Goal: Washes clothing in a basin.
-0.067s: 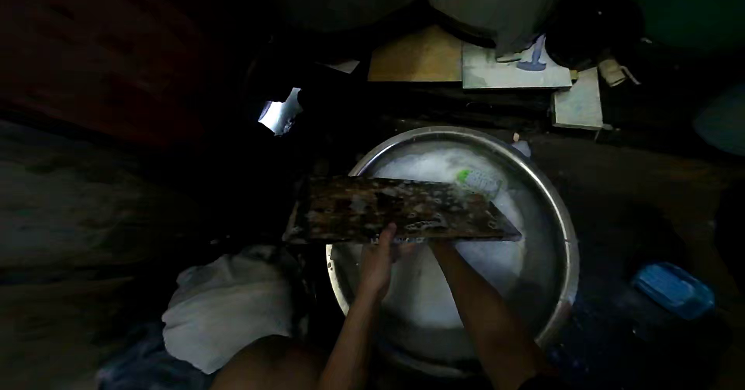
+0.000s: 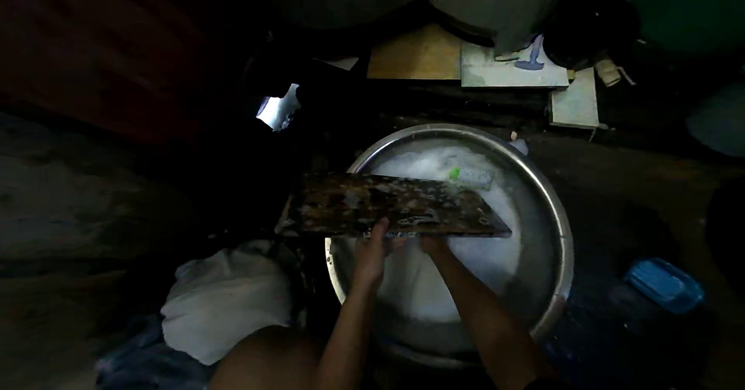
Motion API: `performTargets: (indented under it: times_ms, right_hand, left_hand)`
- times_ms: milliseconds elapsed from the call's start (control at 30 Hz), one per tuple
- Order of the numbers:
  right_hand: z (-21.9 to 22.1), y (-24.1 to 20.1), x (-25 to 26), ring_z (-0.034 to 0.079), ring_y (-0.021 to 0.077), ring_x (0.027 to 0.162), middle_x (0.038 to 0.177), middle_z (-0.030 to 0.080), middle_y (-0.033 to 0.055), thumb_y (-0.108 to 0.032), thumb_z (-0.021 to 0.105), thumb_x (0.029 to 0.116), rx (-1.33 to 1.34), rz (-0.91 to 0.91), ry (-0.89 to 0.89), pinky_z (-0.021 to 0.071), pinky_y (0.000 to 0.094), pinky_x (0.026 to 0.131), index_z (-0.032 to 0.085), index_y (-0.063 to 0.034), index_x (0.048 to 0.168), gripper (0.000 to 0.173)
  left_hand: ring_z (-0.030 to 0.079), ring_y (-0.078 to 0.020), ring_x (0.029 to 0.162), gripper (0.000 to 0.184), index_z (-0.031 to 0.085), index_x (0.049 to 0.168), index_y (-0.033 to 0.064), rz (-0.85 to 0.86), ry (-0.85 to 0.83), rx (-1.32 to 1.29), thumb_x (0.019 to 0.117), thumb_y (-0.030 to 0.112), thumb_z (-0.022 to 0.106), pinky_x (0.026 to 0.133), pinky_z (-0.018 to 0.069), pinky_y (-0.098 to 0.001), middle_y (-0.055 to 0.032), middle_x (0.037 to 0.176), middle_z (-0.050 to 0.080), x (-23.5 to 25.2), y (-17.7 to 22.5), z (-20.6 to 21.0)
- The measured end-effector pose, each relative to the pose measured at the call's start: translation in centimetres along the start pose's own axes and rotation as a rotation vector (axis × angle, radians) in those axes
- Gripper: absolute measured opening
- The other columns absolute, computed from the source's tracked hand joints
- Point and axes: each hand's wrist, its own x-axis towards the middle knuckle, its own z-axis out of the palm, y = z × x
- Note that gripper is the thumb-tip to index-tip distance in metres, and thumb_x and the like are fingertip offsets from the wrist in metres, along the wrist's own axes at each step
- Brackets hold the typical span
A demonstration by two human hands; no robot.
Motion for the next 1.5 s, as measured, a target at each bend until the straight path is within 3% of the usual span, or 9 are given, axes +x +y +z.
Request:
performTargets:
  times_ms: [67, 200, 567, 800, 967, 1167, 1267, 1367, 1500]
  right_hand:
    - [-0.6, -0.9, -0.8, 0.029, 0.0438, 0.151, 0.16, 0.036, 0.0293, -0.019, 0.046, 0.1083, -0.042, 0.152, -0.273, 0.0198, 0.0561, 0.124, 0.037, 0.0089, 0.153, 0.053]
    - [1.9, 0.3, -4.6, 0.02, 0.0433, 0.155, 0.166, 0.023, 0.0261, -0.008, 0.037, 0.1088, -0.13, 0.097, -0.305, 0.0159, 0.0593, 0.125, 0.031, 0.0044, 0.157, 0.051]
    - [-4.6, 1.5, -14.1, 0.053, 0.0484, 0.13, 0.136, 0.057, 0.0338, -0.03, 0.062, 0.1026, -0.187, -0.026, -0.589, 0.0384, 0.0641, 0.11, 0.057, 0.0102, 0.134, 0.052]
    - [-15.4, -2.8, -21.8, 0.057, 0.027, 0.132, 0.144, 0.058, 0.017, -0.028, 0.065, 0.1016, 0.052, -0.142, -0.255, 0.0436, 0.0471, 0.113, 0.051, -0.0096, 0.15, 0.054]
    - [-17.5, -2.5, -26.4, 0.068, 0.009, 0.111, 0.125, 0.07, 0.0067, -0.017, 0.069, 0.0936, 0.578, -0.33, 0.236, 0.0576, 0.029, 0.096, 0.062, -0.0039, 0.137, 0.046]
    - [-17.6, -4.3, -27.9, 0.071, 0.0179, 0.1, 0.108, 0.072, 0.008, -0.014, 0.051, 0.1017, 1.363, -0.51, 0.484, 0.0602, 0.0403, 0.091, 0.057, -0.0056, 0.129, 0.029]
    - [-18.5, -4.7, -29.1, 0.07, 0.0203, 0.104, 0.109, 0.071, 0.0081, -0.02, 0.043, 0.1072, 1.624, -0.559, 0.508, 0.0594, 0.0453, 0.093, 0.059, -0.0097, 0.126, 0.026]
    - [-19.7, -3.3, -29.1, 0.068, 0.0196, 0.108, 0.113, 0.07, 0.0071, -0.021, 0.038, 0.1096, 1.621, -0.56, 0.616, 0.0579, 0.0453, 0.095, 0.057, -0.0102, 0.128, 0.028]
    - [-20.7, 0.0, -28.3, 0.07, 0.0188, 0.098, 0.105, 0.071, 0.0093, -0.011, 0.051, 0.1017, 1.313, -0.438, 0.739, 0.0602, 0.0408, 0.088, 0.059, -0.0014, 0.123, 0.025]
  left_hand:
    - [0.074, -0.0191, 0.075, 0.034, 0.054, 0.126, -0.0086, 0.031, 0.038, 0.034, 0.1091, 0.02, 0.05, 0.069, 0.0647, -0.0334, -0.0159, 0.101, 0.071, 0.3, 0.3, -0.8]
    - [0.073, -0.0203, 0.076, 0.036, 0.054, 0.125, -0.0107, 0.066, 0.037, 0.039, 0.1099, 0.021, 0.048, 0.071, 0.0646, -0.0348, -0.0174, 0.1, 0.07, 0.0, 0.3, -2.7]
    - [0.074, -0.0234, 0.085, 0.045, 0.046, 0.136, -0.011, 0.001, -0.066, -0.183, 0.1124, 0.026, 0.04, 0.078, 0.0632, -0.0339, -0.0234, 0.11, 0.068, -1.5, -2.2, -3.0]
    - [0.06, -0.0324, 0.127, 0.066, 0.051, 0.142, -0.0048, -0.101, -0.218, 0.43, 0.1069, 0.051, 0.046, 0.107, 0.0495, -0.0476, -0.0248, 0.138, 0.059, -0.9, -9.0, -5.6]
    - [0.046, -0.041, 0.139, 0.062, 0.042, 0.151, -0.0007, -0.089, -0.546, 0.862, 0.1111, 0.046, 0.035, 0.115, 0.0362, -0.0571, -0.0282, 0.15, 0.047, -4.5, -9.5, -4.3]
    - [0.052, -0.0425, 0.128, 0.078, 0.036, 0.154, 0.0014, -0.36, -0.298, 0.212, 0.107, 0.062, 0.024, 0.099, 0.0461, -0.061, -0.0296, 0.146, 0.047, -7.6, -13.9, -0.1]
    - [0.063, -0.0324, 0.108, 0.081, 0.047, 0.146, 0.0078, -0.459, -0.444, -0.085, 0.1023, 0.071, 0.022, 0.087, 0.0545, -0.0522, -0.0214, 0.125, 0.062, -8.5, -15.1, 2.6]
    - [0.068, -0.0212, 0.095, 0.061, 0.056, 0.135, 0.0111, -0.35, -0.529, -0.184, 0.1082, 0.057, 0.026, 0.08, 0.0579, -0.0416, -0.0109, 0.11, 0.069, -9.4, -12.9, 3.8]
    - [0.062, -0.0204, 0.086, 0.034, 0.05, 0.134, 0.0077, -0.168, -0.207, -0.169, 0.1096, 0.029, 0.043, 0.072, 0.0549, -0.0396, -0.0122, 0.104, 0.063, -9.2, -8.6, 2.6]
